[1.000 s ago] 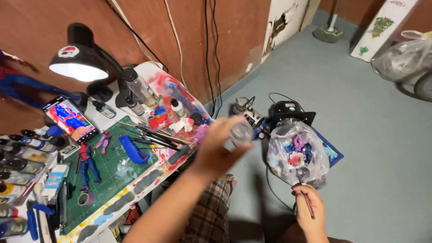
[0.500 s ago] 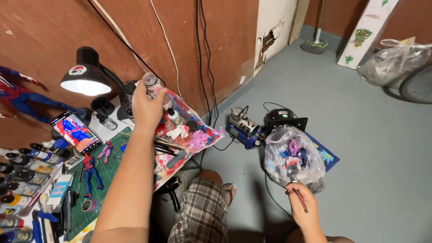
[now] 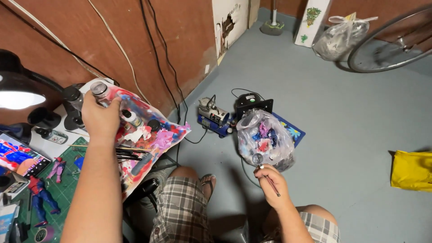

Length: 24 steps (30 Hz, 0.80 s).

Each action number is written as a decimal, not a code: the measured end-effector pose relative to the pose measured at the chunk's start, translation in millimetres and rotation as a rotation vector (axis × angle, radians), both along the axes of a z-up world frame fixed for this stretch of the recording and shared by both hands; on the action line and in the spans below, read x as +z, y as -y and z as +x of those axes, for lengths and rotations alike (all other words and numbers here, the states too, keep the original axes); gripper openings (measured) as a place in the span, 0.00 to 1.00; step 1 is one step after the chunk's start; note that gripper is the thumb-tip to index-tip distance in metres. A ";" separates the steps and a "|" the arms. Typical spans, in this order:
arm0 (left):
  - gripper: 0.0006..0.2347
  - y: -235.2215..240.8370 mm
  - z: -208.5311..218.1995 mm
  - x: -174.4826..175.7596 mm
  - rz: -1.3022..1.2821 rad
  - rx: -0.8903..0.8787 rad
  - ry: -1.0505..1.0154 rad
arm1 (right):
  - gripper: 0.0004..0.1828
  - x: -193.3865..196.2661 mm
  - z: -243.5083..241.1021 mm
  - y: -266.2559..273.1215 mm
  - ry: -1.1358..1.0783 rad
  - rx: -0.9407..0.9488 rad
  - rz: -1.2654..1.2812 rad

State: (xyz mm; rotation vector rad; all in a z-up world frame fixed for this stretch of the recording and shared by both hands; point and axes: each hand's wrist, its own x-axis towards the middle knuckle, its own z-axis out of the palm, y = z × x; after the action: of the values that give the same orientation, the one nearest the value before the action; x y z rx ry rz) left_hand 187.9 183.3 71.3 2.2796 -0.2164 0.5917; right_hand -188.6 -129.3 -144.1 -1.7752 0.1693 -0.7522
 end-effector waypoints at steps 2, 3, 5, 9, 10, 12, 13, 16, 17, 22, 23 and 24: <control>0.15 -0.1 4.4 -6.1 -0.004 -0.002 0.030 | 0.11 1.5 -1.5 1.8 0.004 0.006 -0.002; 0.15 -5.8 5.9 -6.6 0.001 0.002 0.062 | 0.11 1.6 -0.2 -1.5 0.010 0.017 0.004; 0.14 -6.6 20.1 -22.4 0.015 0.007 0.127 | 0.11 -3.0 -4.8 4.7 0.008 0.044 0.005; 0.15 -5.0 11.0 -15.2 -0.045 0.010 0.071 | 0.11 -7.6 -6.4 4.8 -0.075 -0.041 0.081; 0.15 -4.3 -0.5 -5.2 -0.043 0.023 0.075 | 0.11 -5.4 -5.1 4.7 -0.072 -0.028 0.081; 0.15 4.6 -21.7 13.5 -0.097 -0.005 -0.089 | 0.12 -1.6 -7.2 4.1 -0.117 -0.047 0.159; 0.15 4.1 -21.6 12.3 -0.099 -0.007 -0.089 | 0.12 -1.2 -7.0 4.1 -0.117 -0.049 0.157; 0.14 -2.9 -15.2 1.6 -0.094 -0.010 -0.099 | 0.11 -1.3 -6.3 2.5 -0.075 -0.016 0.114; 0.18 -6.1 -7.9 -7.0 -0.059 0.009 -0.070 | 0.10 -1.3 -6.1 3.4 -0.063 0.006 0.084; 0.15 -22.6 -52.4 -0.5 0.034 -0.032 0.086 | 0.09 3.0 -4.6 5.7 -0.049 -0.058 0.009; 0.15 -25.9 -74.5 4.7 0.088 -0.068 0.278 | 0.09 2.9 -4.4 7.1 -0.044 -0.100 0.038; 0.16 -30.9 -95.1 10.3 0.136 -0.109 0.470 | 0.10 2.6 -3.6 8.5 -0.038 -0.141 0.067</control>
State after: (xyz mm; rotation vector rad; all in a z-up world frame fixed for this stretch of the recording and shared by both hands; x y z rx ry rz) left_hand 92.8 214.2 81.6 2.2078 -0.6200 1.0769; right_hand -192.2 -137.8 -141.5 -1.7279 0.3445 -0.8042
